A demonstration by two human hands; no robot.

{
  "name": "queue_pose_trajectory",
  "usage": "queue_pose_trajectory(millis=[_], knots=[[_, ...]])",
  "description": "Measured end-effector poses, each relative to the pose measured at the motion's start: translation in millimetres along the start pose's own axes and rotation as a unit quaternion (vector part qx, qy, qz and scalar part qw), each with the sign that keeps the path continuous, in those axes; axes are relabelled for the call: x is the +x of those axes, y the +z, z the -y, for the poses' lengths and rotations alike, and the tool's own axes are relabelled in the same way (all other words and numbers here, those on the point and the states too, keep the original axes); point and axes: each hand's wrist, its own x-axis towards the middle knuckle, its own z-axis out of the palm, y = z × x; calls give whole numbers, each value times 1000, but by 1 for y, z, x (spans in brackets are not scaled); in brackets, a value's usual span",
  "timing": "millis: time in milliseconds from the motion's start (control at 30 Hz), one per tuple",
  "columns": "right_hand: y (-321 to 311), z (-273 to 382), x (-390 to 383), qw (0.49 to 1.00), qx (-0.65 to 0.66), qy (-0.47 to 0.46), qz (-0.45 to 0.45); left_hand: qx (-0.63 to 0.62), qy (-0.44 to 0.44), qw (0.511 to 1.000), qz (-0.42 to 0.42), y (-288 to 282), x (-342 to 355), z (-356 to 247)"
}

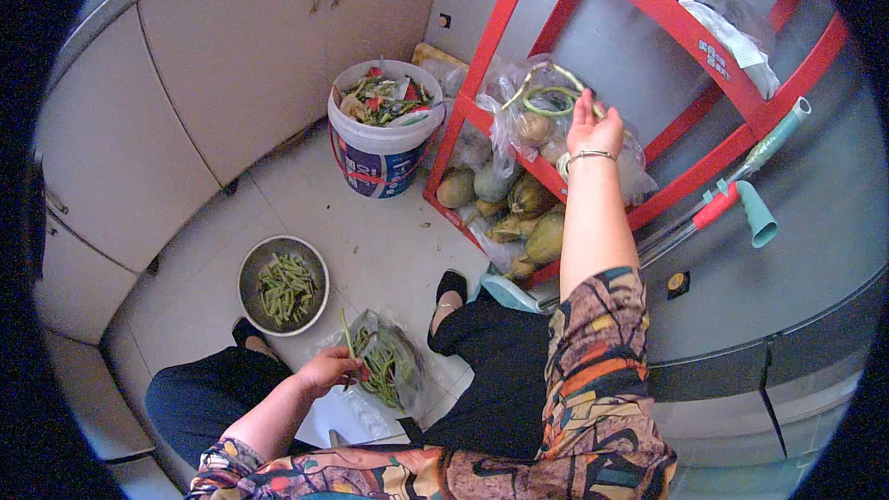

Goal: The person sits on the floor and snaps green beans into smaller pieces, placing them into a metal bowl. They also handle a long reddish vegetable, snapping it into pieces and adding it to the bowl.

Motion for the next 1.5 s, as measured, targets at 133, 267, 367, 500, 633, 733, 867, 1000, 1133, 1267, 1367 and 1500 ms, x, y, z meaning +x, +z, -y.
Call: queue_pose_trajectory(millis=[133, 267, 367, 500, 633, 733, 867, 1000, 1133, 1267, 1367, 1500], knots=[[-27, -23, 13, 985, -165, 9, -59, -3, -12, 1000, -17, -2, -5, -2], [-43, -16, 24, 957, -289, 34, -5, 20, -25, 999, -22, -4, -11, -10], [-35, 2, 33, 948, -314, 48, 5, 11, -23, 999, -18, -5, -11, -3], [-12, 30, 37, 947, -320, -15, 15, -12, -6, 1000, -7, -1, -7, 1], [-3, 43, 18, 956, -282, -50, -61, -11, -10, 1000, 9, 1, -5, 0], [-24, 44, -8, 904, -394, -161, 34, -15, -3, 999, 30, 9, -4, -7], [-62, -45, -152, 849, -438, 74, 285, -50, 2, 998, -29, 12, -25, -17], [-138, -96, -273, 688, -563, 353, 292, -55, 75, 996, 12, 11, -14, -16], [-167, -138, -347, 666, -542, 336, 387, -123, 102, 987, -33, 19, -35, -48], [-181, -168, -365, 647, -554, 359, 381, 12, 158, 986, -49, 24, -35, -52], [-186, -169, -369, 692, -528, 346, 350, 65, 202, 975, -64, 47, -40, -55], [-185, -159, -349, 728, -518, 363, 262, 183, 268, 945, -35, 36, -27, -44]])
